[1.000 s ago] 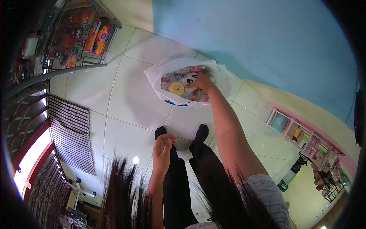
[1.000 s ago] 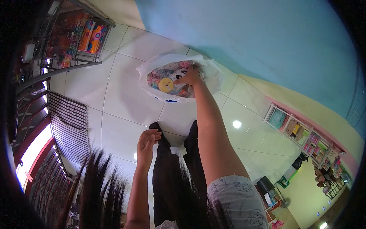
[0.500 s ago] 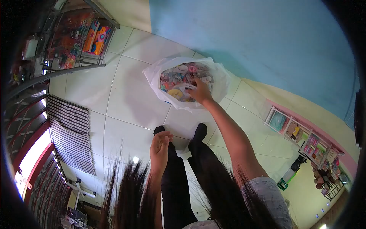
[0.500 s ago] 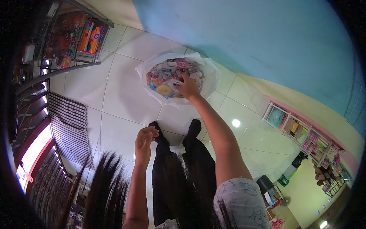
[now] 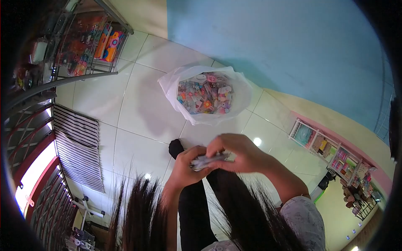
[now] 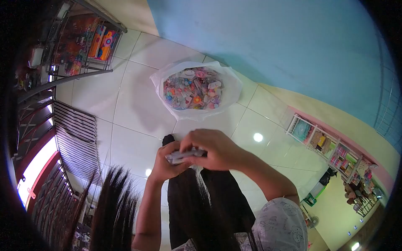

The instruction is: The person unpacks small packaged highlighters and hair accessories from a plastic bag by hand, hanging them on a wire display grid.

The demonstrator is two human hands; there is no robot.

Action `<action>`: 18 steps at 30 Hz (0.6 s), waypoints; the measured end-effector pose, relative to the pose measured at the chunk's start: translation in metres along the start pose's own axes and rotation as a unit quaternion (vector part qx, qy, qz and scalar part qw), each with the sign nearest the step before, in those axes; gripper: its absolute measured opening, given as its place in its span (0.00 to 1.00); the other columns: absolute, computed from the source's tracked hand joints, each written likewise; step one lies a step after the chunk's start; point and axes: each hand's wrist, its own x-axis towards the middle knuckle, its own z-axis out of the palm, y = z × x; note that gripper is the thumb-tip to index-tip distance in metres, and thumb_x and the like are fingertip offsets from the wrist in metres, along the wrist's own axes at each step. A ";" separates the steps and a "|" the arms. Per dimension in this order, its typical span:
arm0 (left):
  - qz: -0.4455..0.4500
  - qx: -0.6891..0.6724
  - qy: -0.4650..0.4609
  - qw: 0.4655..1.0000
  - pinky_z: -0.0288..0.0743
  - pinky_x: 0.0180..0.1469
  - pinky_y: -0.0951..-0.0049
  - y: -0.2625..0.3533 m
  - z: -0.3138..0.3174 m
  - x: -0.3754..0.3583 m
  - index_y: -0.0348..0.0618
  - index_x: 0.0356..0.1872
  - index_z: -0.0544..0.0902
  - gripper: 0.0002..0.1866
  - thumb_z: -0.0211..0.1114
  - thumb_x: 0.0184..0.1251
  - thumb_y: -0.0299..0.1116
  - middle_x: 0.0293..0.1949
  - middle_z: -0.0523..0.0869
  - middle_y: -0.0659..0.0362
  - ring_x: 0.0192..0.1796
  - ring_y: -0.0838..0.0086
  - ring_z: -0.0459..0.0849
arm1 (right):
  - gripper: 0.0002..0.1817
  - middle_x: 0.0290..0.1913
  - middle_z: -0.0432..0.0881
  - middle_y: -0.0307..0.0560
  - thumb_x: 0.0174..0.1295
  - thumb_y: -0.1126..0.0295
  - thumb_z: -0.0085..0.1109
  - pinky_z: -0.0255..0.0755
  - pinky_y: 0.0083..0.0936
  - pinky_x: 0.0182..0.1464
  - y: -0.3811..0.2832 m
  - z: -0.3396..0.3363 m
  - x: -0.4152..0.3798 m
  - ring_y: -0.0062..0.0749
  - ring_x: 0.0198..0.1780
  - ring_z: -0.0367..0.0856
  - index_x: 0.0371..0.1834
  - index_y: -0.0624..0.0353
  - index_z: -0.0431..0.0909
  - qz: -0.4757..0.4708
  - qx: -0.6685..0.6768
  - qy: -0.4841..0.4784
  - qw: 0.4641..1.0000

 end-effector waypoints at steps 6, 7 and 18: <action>-0.180 -0.262 0.104 0.942 0.78 0.47 0.71 -0.036 0.012 -0.029 0.35 0.45 0.77 0.23 0.76 0.45 0.25 0.38 0.84 0.58 0.41 0.73 0.83 | 0.16 0.38 0.80 0.46 0.59 0.64 0.61 0.72 0.25 0.45 0.150 0.000 0.063 0.31 0.41 0.79 0.47 0.61 0.73 0.205 0.168 0.198 0.944; -0.206 -0.290 0.125 0.926 0.78 0.46 0.72 -0.039 0.011 -0.033 0.35 0.44 0.76 0.23 0.75 0.45 0.23 0.38 0.83 0.58 0.40 0.73 0.83 | 0.17 0.39 0.80 0.48 0.60 0.65 0.61 0.73 0.27 0.45 0.175 -0.001 0.078 0.35 0.42 0.80 0.47 0.62 0.73 0.251 0.022 0.229 0.940; -0.197 -0.392 0.341 0.831 0.74 0.50 0.67 -0.081 0.006 -0.064 0.37 0.50 0.70 0.27 0.73 0.50 0.30 0.43 0.80 0.56 0.45 0.69 0.80 | 0.13 0.50 0.77 0.49 0.54 0.71 0.57 0.72 0.39 0.48 0.248 0.027 0.156 0.47 0.52 0.75 0.44 0.55 0.77 0.158 -0.474 0.189 0.845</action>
